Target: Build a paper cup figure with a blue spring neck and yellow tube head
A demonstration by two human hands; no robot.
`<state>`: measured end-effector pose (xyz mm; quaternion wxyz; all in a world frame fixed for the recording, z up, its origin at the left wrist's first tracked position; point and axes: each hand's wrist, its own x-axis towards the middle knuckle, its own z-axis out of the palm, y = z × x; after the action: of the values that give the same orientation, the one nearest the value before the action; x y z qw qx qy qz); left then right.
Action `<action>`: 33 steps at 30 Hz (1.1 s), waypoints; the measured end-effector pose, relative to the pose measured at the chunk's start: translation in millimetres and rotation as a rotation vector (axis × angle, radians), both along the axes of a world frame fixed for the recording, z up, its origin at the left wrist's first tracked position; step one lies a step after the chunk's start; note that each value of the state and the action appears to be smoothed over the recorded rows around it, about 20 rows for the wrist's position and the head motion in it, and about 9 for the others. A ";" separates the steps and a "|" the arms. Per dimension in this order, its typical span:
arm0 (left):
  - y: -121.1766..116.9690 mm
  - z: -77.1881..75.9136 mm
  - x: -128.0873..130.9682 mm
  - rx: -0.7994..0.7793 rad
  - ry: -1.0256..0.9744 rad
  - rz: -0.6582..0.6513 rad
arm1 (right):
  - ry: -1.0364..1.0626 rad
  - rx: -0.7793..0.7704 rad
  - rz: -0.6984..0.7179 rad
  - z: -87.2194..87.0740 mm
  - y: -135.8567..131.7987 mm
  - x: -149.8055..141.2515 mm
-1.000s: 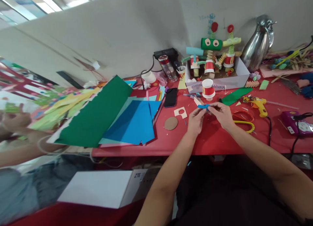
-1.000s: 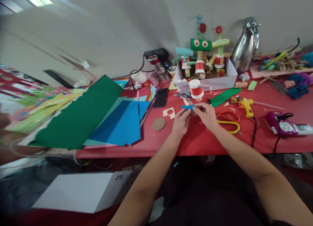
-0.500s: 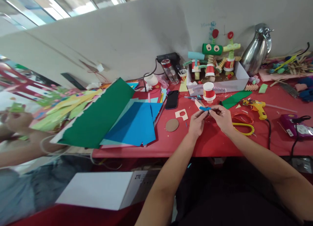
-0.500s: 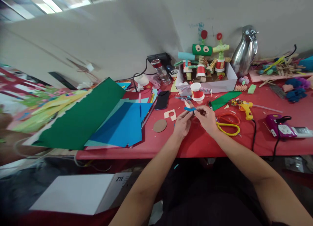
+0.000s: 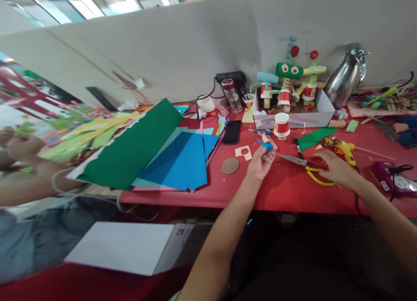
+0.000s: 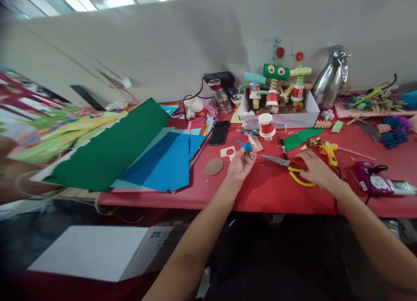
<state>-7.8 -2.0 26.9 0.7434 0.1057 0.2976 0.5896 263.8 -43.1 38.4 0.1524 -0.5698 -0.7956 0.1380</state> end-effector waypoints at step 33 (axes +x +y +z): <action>1.1 -7.0 4.8 0.247 0.194 0.098 | 0.051 0.326 -0.115 -0.5 -29.4 -54.5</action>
<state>-3.0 -0.9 19.9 0.6627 0.2383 0.2981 0.6444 209.3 -72.5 38.0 0.2708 -0.5785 -0.7693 0.0124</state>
